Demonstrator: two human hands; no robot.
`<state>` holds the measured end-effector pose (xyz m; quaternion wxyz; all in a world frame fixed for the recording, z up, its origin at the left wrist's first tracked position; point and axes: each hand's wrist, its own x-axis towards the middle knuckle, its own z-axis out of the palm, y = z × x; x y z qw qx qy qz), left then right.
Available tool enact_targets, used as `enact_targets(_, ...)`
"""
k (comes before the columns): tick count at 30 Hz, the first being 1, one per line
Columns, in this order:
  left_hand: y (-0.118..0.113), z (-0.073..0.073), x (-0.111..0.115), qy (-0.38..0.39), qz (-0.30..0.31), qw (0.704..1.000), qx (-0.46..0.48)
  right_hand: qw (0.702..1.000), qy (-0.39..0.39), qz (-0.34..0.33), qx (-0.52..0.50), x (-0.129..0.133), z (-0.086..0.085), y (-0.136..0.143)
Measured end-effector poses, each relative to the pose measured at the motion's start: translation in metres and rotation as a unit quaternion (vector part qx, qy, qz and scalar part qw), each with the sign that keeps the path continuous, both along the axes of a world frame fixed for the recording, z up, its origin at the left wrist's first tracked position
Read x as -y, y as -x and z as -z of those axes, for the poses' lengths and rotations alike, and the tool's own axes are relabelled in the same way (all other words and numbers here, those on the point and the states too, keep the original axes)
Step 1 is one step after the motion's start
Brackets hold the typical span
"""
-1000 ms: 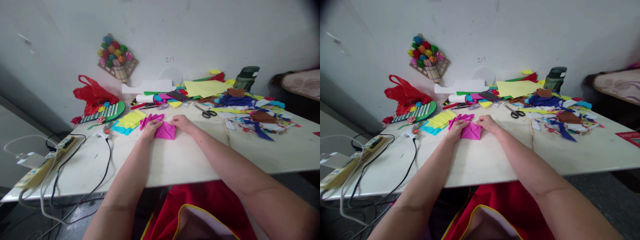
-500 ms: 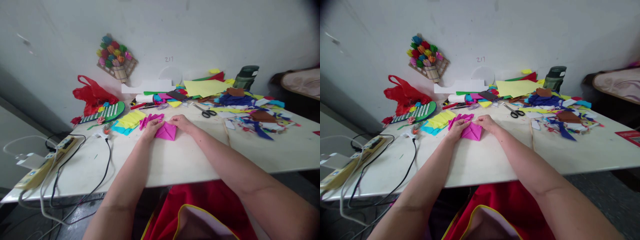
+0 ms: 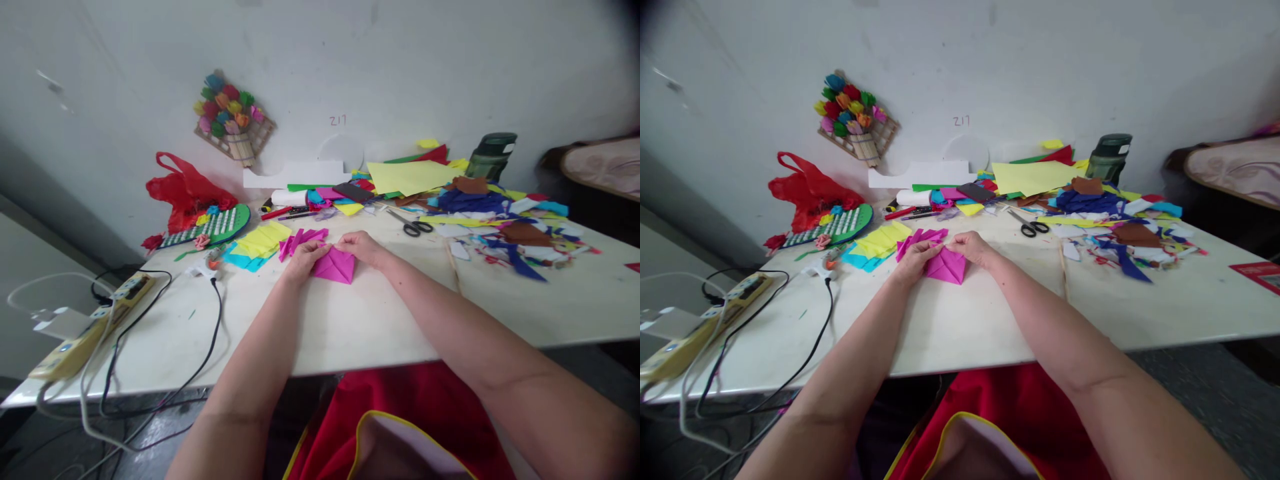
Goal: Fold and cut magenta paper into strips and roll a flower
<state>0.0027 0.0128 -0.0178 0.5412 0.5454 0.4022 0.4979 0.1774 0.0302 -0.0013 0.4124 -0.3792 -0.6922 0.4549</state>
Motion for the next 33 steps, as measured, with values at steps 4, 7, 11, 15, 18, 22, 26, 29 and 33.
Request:
enact_targets(4,0.0008,0.0010,-0.0006,-0.017,-0.010,1.000,-0.003,1.000,-0.002,-0.005,-0.006,-0.0006,0.0010,0.0000)
enact_targets(7,0.0013,0.0009,0.0002,-0.017,-0.023,0.999,-0.026,1.000,0.001,-0.010,-0.011,0.0004,0.0005,0.0000)
enact_targets(11,0.0008,-0.0005,0.0012,-0.017,-0.017,0.999,-0.032,1.000,-0.005,-0.013,-0.014,0.0017,0.0001,0.0003)
enact_targets(15,-0.0005,-0.0024,0.0011,-0.021,-0.011,0.999,-0.042,1.000,-0.016,-0.016,-0.011,0.0010,0.0011,0.0019)
enact_targets(18,-0.0012,-0.0042,0.0016,-0.019,-0.027,0.998,-0.053,1.000,-0.011,-0.020,-0.003,0.0009,0.0013,0.0028)
enact_targets(22,-0.0015,-0.0068,0.0024,-0.019,-0.075,0.995,-0.067,1.000,0.021,-0.009,0.006,0.0014,-0.0006,0.0000)
enact_targets(26,-0.0014,-0.0078,0.0012,-0.038,-0.124,0.989,-0.074,0.998,0.067,0.018,0.011,-0.0002,-0.0019,-0.0040)
enact_targets(29,-0.0003,-0.0062,-0.0006,-0.041,-0.127,0.987,-0.085,0.997,0.072,0.030,0.014,-0.0018,-0.0005,-0.0038)
enact_targets(33,0.0024,-0.0008,-0.0039,-0.033,-0.098,0.990,-0.101,0.998,0.055,0.029,0.007,-0.0024,0.0018,-0.0021)
